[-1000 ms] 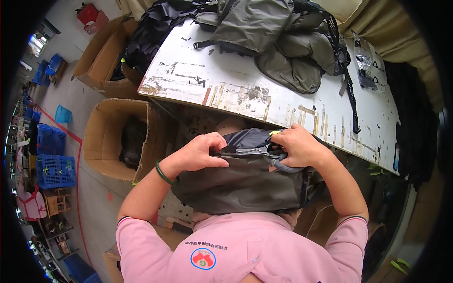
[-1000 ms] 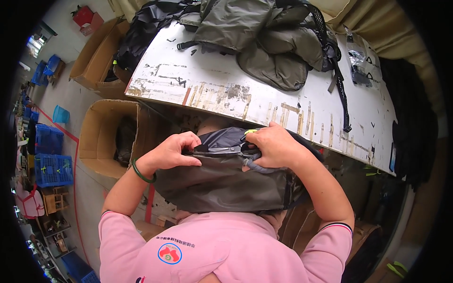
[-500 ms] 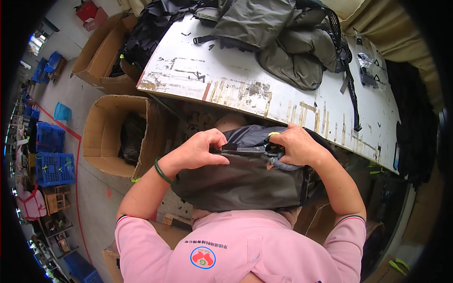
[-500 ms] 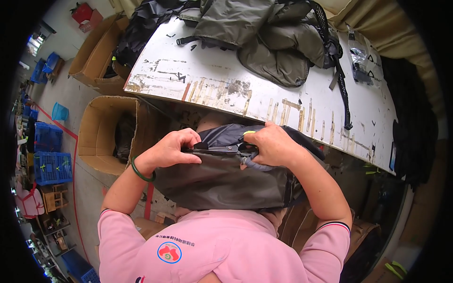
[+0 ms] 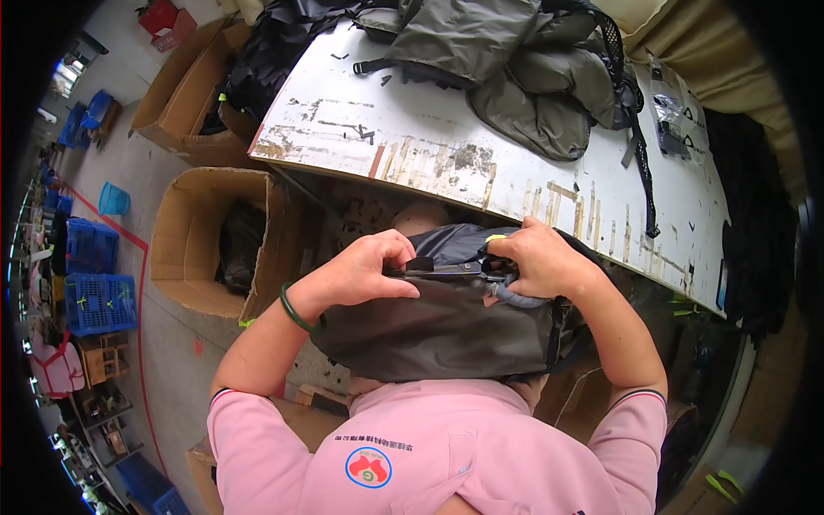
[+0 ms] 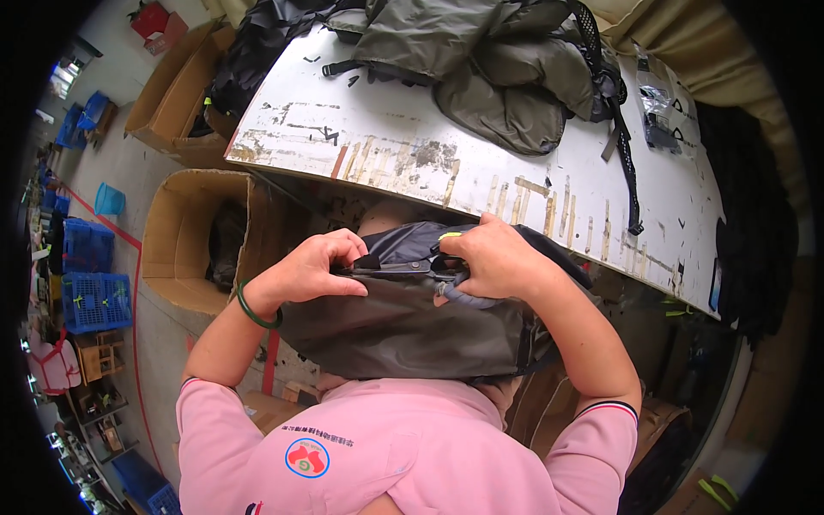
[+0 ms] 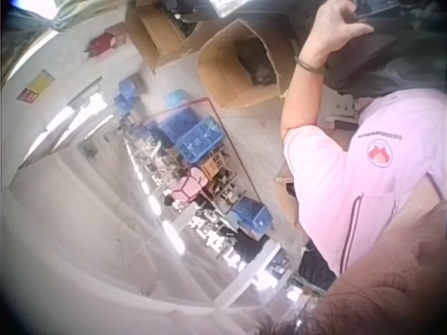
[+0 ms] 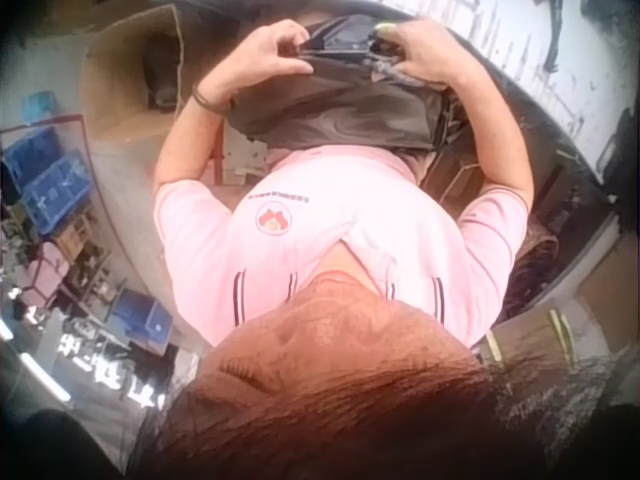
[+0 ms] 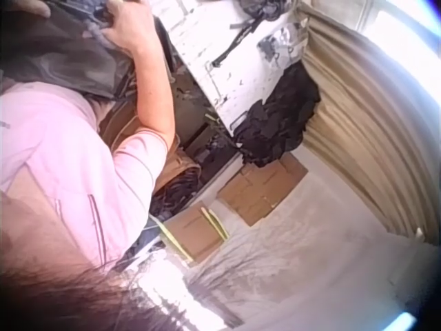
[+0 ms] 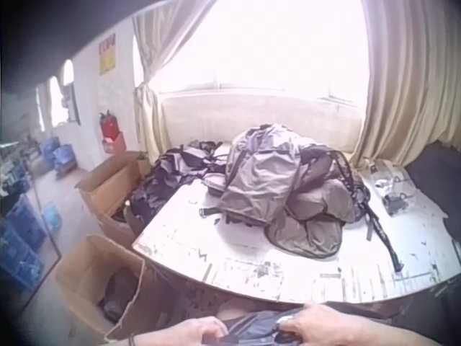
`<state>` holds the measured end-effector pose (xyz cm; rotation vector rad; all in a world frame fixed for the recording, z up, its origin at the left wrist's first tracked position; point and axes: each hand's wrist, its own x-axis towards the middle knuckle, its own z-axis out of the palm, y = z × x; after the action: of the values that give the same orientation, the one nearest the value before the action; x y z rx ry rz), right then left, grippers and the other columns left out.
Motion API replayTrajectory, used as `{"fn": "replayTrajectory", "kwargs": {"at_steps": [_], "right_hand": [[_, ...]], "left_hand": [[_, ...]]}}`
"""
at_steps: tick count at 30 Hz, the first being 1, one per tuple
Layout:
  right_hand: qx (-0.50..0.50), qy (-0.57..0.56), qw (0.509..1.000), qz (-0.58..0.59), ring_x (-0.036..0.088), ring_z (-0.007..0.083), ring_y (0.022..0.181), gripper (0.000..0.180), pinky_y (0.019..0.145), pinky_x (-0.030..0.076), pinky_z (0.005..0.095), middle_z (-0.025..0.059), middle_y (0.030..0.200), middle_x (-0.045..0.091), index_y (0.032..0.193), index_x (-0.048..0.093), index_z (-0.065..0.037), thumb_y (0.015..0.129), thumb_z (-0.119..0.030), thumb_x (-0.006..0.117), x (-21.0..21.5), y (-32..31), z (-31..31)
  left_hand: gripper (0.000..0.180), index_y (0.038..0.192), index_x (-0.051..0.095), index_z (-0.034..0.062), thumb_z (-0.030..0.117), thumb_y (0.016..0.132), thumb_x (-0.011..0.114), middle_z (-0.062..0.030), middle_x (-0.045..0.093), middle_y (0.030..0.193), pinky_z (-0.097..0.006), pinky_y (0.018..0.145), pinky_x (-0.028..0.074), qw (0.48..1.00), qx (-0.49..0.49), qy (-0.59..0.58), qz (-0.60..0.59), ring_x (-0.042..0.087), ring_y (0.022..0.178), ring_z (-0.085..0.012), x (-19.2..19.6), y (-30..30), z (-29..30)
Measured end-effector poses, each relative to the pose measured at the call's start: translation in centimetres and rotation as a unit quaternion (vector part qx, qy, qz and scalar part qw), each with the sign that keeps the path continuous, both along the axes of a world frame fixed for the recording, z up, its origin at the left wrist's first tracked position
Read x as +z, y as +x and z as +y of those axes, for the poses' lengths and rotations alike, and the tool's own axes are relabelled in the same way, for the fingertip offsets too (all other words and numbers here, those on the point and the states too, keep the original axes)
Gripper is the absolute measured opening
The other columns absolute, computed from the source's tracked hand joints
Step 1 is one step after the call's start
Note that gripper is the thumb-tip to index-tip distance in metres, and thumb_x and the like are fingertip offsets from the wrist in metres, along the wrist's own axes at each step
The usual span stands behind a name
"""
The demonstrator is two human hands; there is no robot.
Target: Trimming excess threads from green fabric bag components using scissors.
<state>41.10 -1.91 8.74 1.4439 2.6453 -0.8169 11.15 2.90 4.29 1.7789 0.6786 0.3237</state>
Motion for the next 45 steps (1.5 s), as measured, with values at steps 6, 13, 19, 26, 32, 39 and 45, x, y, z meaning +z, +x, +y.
{"fn": "replayTrajectory", "kwargs": {"at_steps": [6,13,19,26,32,39,45], "right_hand": [[-0.007,0.005,0.999,0.031,0.060,0.0312,0.069,0.055,0.076,0.040,0.0377,0.0081,0.065,0.061,0.079,0.060,-0.006,0.063,-0.053,0.084,-0.4,-0.1,-0.1],[0.002,-0.004,1.000,0.006,0.062,0.0316,0.070,0.057,0.080,0.041,0.0385,0.0099,0.067,0.064,0.081,0.061,-0.007,0.066,-0.059,0.080,-0.2,-0.7,0.1],[0.009,0.029,0.999,-0.028,0.061,0.0327,0.065,0.056,0.082,0.043,0.0389,0.0106,0.060,0.061,0.081,0.062,-0.008,0.067,-0.059,0.080,-0.8,-0.3,0.1],[0.010,-0.001,1.000,-0.019,0.064,0.0290,0.071,0.055,0.079,0.039,0.0370,0.0077,0.069,0.066,0.081,0.063,-0.009,0.066,-0.059,0.080,0.7,-1.1,0.5],[0.016,-0.003,1.000,-0.016,0.065,0.0277,0.072,0.055,0.080,0.039,0.0371,0.0064,0.070,0.067,0.081,0.063,-0.008,0.065,-0.058,0.081,0.9,-1.8,0.6],[0.009,0.002,0.999,-0.044,0.062,0.0289,0.070,0.041,0.080,0.041,0.0368,0.0068,0.067,0.066,0.080,0.063,-0.008,0.072,-0.044,0.080,0.1,-1.7,-0.1],[-0.034,-0.008,0.999,0.038,0.059,0.0343,0.070,0.017,0.077,0.043,0.0383,0.0115,0.065,0.061,0.083,0.061,-0.007,0.071,-0.015,0.071,-2.8,0.4,-1.7]], "left_hand": [[0.033,0.076,0.056,0.0046,0.018,0.071,0.086,-0.0058,0.059,0.102,-0.028,0.077,0.045,1.000,-0.009,0.002,0.001,0.053,0.086,-0.0141,-0.2,0.1,0.1],[0.031,0.078,0.058,0.0041,0.015,0.071,0.086,-0.0057,0.059,0.101,-0.028,0.077,0.045,1.000,-0.009,-0.013,-0.013,0.052,0.085,-0.0134,-0.2,0.1,0.0],[0.032,0.080,0.057,0.0036,0.015,0.072,0.086,-0.0064,0.058,0.103,-0.028,0.078,0.046,1.000,-0.013,-0.016,0.002,0.053,0.086,-0.0133,-0.2,0.1,0.0],[0.035,0.097,0.061,0.0045,0.013,0.073,0.085,-0.0034,0.056,0.103,-0.026,0.078,0.047,0.999,-0.009,-0.029,0.011,0.052,0.084,-0.0114,0.0,0.5,-0.4],[0.037,0.100,0.062,0.0061,0.012,0.073,0.085,-0.0014,0.053,0.101,-0.025,0.076,0.046,0.999,-0.006,-0.028,0.026,0.050,0.082,-0.0103,0.7,0.6,-0.7],[0.040,0.103,0.061,0.0060,0.014,0.073,0.085,-0.0016,0.053,0.102,-0.025,0.078,0.046,0.999,-0.006,-0.010,0.031,0.051,0.082,-0.0105,0.9,0.5,-0.8],[0.042,0.113,0.060,0.0045,0.018,0.079,0.081,-0.0081,0.058,0.114,-0.032,0.097,0.044,0.993,0.039,0.106,0.041,0.057,0.109,-0.0196,0.5,-2.4,0.6]]}}
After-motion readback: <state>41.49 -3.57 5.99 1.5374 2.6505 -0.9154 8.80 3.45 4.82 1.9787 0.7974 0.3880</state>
